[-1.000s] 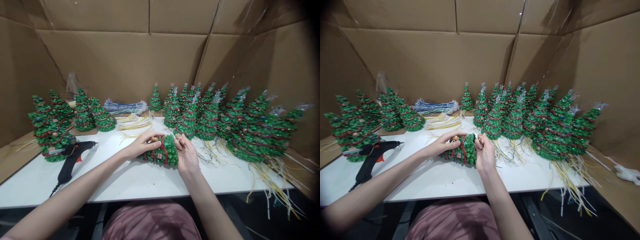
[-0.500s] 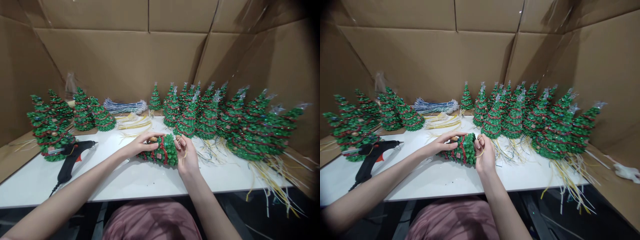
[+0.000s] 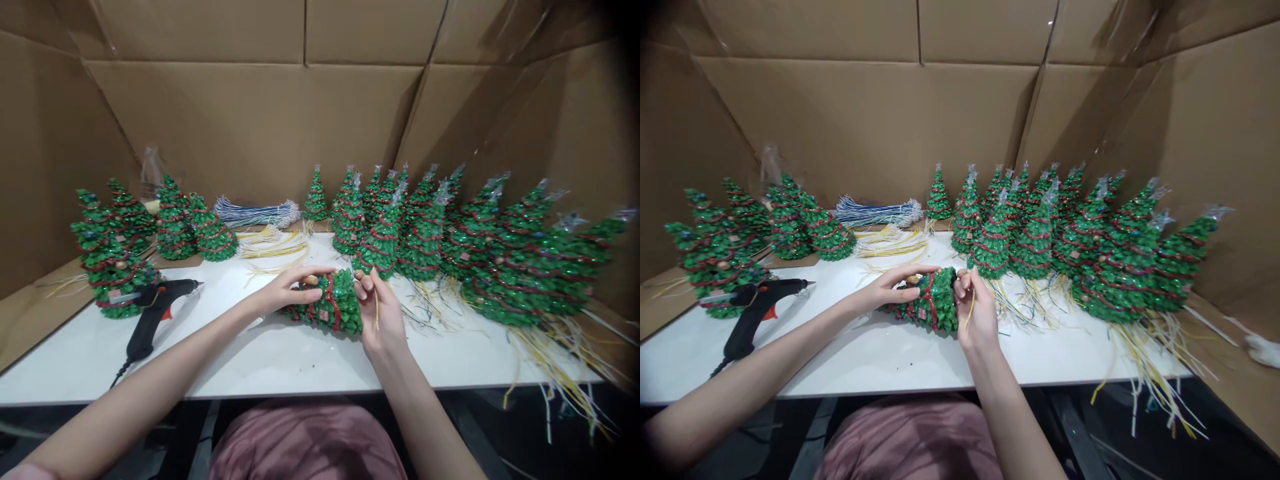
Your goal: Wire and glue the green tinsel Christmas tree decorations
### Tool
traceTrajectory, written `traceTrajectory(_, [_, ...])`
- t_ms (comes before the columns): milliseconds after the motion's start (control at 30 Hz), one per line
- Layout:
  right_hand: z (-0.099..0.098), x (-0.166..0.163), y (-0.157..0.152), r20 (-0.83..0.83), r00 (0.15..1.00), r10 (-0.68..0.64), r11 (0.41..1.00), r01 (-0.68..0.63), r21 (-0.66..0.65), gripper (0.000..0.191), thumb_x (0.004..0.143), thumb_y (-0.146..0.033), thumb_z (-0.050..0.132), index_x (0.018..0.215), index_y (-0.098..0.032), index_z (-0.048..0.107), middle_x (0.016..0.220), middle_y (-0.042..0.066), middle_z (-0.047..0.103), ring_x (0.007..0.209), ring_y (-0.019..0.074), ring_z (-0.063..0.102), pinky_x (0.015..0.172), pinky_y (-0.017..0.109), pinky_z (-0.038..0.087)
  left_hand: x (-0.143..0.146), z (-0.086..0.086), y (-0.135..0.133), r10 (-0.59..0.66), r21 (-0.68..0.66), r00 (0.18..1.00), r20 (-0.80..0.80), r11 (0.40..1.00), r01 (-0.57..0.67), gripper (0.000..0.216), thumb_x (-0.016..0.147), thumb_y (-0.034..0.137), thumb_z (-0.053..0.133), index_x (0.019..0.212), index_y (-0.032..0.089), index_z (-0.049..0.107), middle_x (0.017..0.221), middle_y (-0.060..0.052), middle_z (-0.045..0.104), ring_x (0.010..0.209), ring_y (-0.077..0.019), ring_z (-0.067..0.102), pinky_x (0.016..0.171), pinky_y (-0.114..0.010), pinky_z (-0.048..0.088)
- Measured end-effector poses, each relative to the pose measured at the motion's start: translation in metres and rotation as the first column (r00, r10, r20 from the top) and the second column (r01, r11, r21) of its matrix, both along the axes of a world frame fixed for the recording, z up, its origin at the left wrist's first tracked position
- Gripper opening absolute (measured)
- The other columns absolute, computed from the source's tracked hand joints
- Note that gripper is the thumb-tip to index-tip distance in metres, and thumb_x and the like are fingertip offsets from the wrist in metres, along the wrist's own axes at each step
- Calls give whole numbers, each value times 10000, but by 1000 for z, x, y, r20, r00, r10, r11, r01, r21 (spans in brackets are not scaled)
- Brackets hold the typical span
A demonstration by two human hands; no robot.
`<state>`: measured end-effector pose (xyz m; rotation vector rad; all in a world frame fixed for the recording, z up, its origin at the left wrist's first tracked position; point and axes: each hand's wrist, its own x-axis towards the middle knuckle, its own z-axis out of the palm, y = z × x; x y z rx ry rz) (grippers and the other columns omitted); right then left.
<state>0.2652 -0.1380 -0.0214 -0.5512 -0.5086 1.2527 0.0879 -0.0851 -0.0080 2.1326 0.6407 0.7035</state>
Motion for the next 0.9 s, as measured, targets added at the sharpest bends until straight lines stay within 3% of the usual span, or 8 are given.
traceTrajectory(133, [-1,0,1,-96,995,34,999,-30,40,311,741,-250,690,552,-154,462,600,-53,385,461,33,304,421,150,314,-1,0,0,-13,-13,1000,22,1000,13,502,810,362,583,1287,222,514,1304,-44,532,1206,-264,443,976,-319,341])
traceTrajectory(333, [-1,0,2,-192,980,48,998,-53,-17,433,946,-232,391,525,-143,430,577,-43,361,427,27,300,394,137,303,-1,0,1,-32,-31,999,32,999,33,507,806,349,585,1292,228,511,1301,-41,534,1207,-263,444,998,-328,321])
traceTrajectory(633, [0,1,0,-123,991,56,996,-65,-66,379,831,-296,600,524,-147,436,686,-19,478,471,28,364,445,149,370,-2,-2,0,-21,-44,999,42,999,23,515,793,336,608,1289,233,514,1311,-32,529,1217,-264,438,1016,-337,304])
traceTrajectory(900, [0,0,0,-105,993,61,997,-66,-48,395,833,-301,595,501,-149,444,733,9,552,494,37,400,489,157,407,-2,1,-2,-15,-48,999,34,999,17,518,785,335,616,1282,227,520,1298,-34,537,1217,-264,436,1002,-325,318])
